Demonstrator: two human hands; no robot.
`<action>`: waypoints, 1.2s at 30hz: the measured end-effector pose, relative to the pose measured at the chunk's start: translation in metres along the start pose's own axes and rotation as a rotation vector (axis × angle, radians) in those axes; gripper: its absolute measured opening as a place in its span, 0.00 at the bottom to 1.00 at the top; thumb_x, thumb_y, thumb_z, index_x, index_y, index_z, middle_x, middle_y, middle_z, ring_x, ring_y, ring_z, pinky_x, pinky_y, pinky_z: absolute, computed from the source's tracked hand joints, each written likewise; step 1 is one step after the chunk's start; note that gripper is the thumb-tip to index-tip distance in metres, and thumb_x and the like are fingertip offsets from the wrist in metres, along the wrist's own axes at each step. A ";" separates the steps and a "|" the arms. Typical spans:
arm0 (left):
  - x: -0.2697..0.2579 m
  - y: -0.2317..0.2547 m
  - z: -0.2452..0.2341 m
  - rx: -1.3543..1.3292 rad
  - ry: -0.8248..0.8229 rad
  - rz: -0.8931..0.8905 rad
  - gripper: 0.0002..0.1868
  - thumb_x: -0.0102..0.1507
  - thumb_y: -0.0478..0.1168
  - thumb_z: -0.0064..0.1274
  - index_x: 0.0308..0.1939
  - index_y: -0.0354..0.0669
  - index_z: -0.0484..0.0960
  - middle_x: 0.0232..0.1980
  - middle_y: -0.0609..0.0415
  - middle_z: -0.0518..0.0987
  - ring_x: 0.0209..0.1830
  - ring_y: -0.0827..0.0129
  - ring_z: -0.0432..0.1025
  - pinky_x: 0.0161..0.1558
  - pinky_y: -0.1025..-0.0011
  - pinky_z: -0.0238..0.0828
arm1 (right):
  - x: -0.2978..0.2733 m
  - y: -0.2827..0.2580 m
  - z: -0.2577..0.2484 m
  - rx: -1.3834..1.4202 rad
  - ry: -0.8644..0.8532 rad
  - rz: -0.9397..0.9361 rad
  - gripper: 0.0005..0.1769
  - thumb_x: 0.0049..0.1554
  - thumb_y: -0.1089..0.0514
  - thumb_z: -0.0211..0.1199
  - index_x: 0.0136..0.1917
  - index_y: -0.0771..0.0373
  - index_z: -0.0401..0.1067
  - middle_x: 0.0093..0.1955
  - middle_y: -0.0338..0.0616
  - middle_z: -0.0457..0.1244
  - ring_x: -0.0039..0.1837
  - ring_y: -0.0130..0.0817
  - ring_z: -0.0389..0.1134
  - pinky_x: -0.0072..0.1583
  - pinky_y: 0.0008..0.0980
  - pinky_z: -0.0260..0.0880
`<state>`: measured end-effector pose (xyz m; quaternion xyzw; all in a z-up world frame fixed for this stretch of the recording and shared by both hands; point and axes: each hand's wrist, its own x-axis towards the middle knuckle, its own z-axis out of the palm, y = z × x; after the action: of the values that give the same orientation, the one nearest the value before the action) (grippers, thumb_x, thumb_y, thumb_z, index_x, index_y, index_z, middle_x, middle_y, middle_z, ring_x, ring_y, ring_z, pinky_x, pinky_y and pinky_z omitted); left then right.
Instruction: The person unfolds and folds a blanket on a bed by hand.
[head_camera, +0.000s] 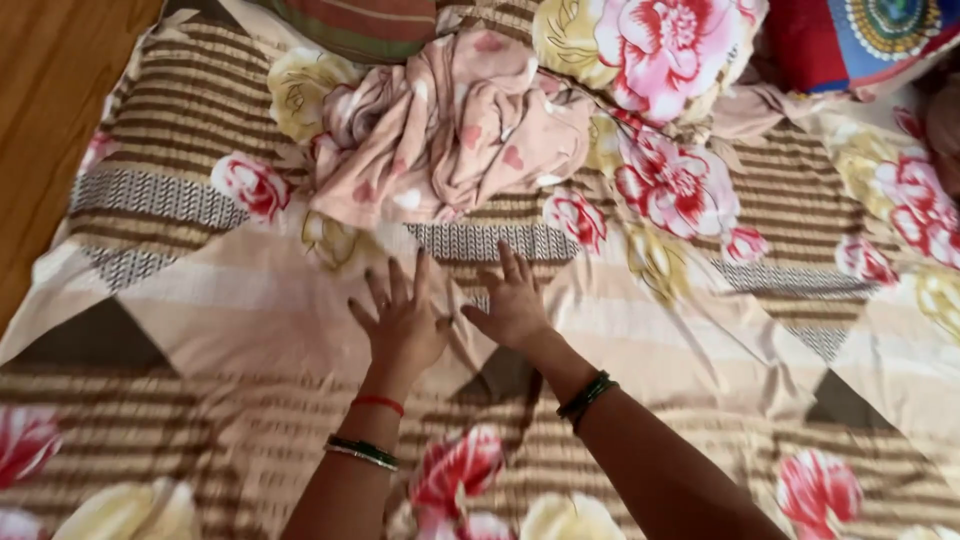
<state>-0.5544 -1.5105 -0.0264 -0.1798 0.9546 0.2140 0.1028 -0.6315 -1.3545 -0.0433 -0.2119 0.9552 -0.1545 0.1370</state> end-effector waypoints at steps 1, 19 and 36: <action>0.009 -0.004 0.004 -0.006 -0.086 -0.064 0.60 0.60 0.58 0.60 0.82 0.68 0.31 0.84 0.44 0.35 0.82 0.34 0.28 0.70 0.24 0.27 | 0.011 -0.002 0.003 -0.030 -0.053 0.011 0.46 0.51 0.36 0.70 0.77 0.47 0.56 0.85 0.52 0.28 0.82 0.63 0.35 0.76 0.57 0.44; 0.123 -0.010 0.019 -0.333 0.126 -0.047 0.63 0.55 0.49 0.67 0.81 0.62 0.34 0.83 0.41 0.28 0.79 0.27 0.25 0.70 0.27 0.32 | 0.158 0.035 0.058 0.236 0.095 -0.105 0.18 0.61 0.41 0.60 0.51 0.55 0.79 0.52 0.51 0.71 0.58 0.48 0.70 0.62 0.43 0.68; -0.061 0.064 0.030 -1.369 -0.031 0.032 0.52 0.60 0.42 0.58 0.81 0.52 0.40 0.81 0.48 0.56 0.79 0.59 0.55 0.69 0.66 0.57 | -0.178 -0.016 0.047 0.910 0.078 0.124 0.13 0.57 0.58 0.65 0.36 0.69 0.71 0.27 0.36 0.59 0.33 0.22 0.56 0.36 0.32 0.59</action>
<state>-0.5201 -1.4253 -0.0129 -0.1872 0.6051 0.7734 -0.0237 -0.4553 -1.3000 -0.0456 -0.0667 0.8056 -0.5576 0.1889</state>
